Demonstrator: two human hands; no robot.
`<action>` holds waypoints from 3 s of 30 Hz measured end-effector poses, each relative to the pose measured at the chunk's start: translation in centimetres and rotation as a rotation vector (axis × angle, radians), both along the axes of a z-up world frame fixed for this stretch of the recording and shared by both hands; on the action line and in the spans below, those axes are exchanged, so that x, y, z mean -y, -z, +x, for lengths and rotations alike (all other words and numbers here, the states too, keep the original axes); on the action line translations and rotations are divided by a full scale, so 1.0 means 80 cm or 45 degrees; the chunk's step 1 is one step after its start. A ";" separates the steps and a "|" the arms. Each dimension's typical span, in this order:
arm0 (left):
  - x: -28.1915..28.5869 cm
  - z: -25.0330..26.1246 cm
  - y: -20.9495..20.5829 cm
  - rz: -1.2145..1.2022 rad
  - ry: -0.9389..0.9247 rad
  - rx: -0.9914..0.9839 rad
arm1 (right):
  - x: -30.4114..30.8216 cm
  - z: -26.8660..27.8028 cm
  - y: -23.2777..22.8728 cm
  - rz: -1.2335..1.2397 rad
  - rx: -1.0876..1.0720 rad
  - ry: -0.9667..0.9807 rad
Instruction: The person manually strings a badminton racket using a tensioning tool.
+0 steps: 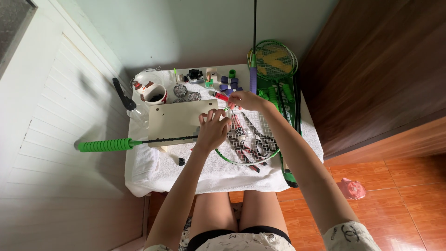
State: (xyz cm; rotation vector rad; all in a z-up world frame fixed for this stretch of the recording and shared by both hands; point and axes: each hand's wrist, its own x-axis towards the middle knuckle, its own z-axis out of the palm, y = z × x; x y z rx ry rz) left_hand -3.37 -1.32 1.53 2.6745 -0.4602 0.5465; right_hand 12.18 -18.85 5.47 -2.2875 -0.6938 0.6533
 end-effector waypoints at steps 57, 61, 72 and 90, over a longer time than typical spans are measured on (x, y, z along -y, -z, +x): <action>-0.024 -0.061 -0.006 -0.391 0.317 -0.093 | -0.013 -0.003 -0.014 0.201 0.100 0.238; -0.025 -0.043 -0.014 -0.432 0.153 0.052 | 0.006 0.008 -0.032 0.280 0.179 0.385; -0.006 0.000 -0.091 -0.147 -0.132 0.387 | -0.027 -0.065 -0.130 0.186 -0.375 -0.129; -0.030 0.026 -0.049 -0.853 -0.188 0.051 | -0.029 -0.041 -0.102 0.045 0.390 -0.216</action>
